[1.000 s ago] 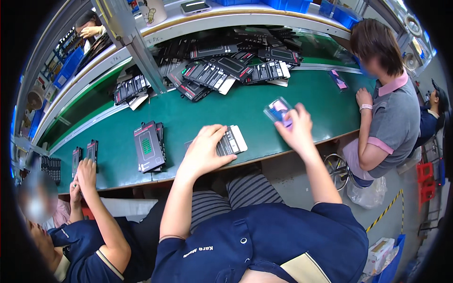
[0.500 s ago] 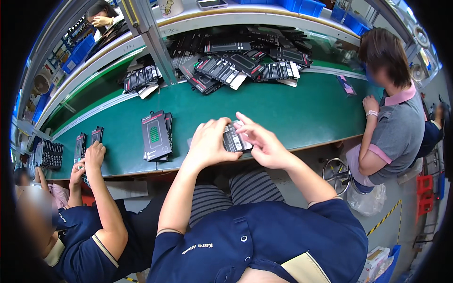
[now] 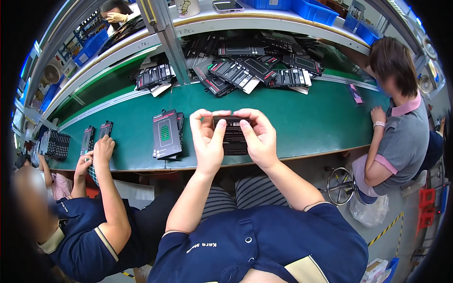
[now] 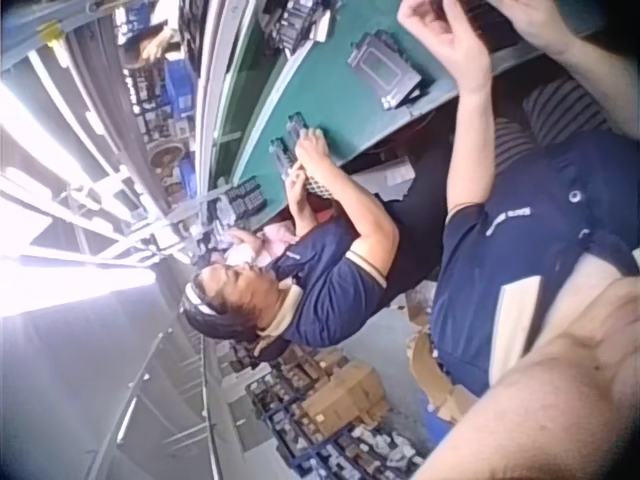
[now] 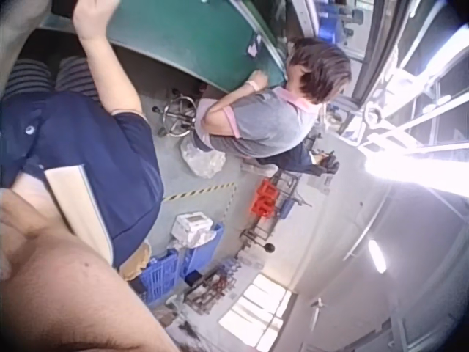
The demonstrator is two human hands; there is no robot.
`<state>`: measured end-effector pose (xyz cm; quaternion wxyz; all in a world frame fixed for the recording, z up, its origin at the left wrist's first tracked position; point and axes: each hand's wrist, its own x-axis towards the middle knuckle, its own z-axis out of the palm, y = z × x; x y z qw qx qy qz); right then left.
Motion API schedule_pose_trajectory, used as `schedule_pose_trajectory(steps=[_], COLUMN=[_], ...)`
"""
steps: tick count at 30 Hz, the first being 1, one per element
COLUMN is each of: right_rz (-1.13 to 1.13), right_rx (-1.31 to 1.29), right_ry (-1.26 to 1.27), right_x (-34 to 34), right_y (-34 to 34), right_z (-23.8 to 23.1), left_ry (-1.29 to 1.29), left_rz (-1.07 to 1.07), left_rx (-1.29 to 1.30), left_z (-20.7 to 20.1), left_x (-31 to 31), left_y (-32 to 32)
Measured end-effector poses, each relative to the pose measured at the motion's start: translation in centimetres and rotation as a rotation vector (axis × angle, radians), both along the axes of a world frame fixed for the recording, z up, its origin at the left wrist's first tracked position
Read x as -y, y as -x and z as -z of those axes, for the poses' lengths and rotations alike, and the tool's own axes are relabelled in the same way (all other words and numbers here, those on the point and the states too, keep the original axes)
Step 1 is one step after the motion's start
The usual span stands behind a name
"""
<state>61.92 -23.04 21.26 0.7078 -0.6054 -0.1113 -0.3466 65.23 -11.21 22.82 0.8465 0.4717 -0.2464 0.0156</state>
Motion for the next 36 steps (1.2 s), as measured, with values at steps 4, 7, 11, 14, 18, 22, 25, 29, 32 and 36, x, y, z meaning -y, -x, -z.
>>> schedule_pose_trajectory(steps=[4, 7, 11, 14, 18, 22, 25, 29, 32, 36], right_rz=[-0.205, -0.135, 0.051, 0.108, -0.233, 0.276, 0.736, 0.437, 0.169, 0.306], right_rx=[-0.068, -0.028, 0.022, 0.346, 0.587, 0.273, -0.114, -0.203, -0.083, -0.238], right_ry=[-0.312, -0.193, 0.222, 0.558, 1.041, 1.408, 1.589, 1.466, 1.364, 1.262], right_x=[-0.4, -0.1, 0.4, 0.3, 0.0, 4.0, 8.4, 9.3, 11.9, 18.4], right_y=[0.3, -0.1, 0.7, 0.5, -1.5, -8.2, -11.3, -6.2, -1.8, 2.0], right_z=[-0.9, 0.8, 2.7, 1.3, 0.9, 0.9, 2.3, 1.7, 4.3, 3.2], left_ry=[-0.012, -0.026, -0.33, -0.355, -0.454, -0.638, -1.229, -1.5, -1.453, -1.58], left_rz=[-0.134, -0.15, -0.26, -0.188, -0.125, -0.412, -0.36, -0.912, -0.426, -0.6], left_rx=[0.04, 0.154, 0.314, -0.252, -0.082, 0.243, 0.281, 0.586, 0.779, 1.03], left_z=[0.7, 1.5, 2.4, 0.9, 0.7, -1.3, -2.0, -1.8, -1.8, 1.9], left_x=[0.3, 0.1, -2.0, -3.9, -8.2, -13.8, -15.9, -9.3, -3.4, 4.4], left_y=[-0.3, -0.5, -1.5, -1.7, -1.5, -5.4, -8.0, -3.9, -1.6, -6.4])
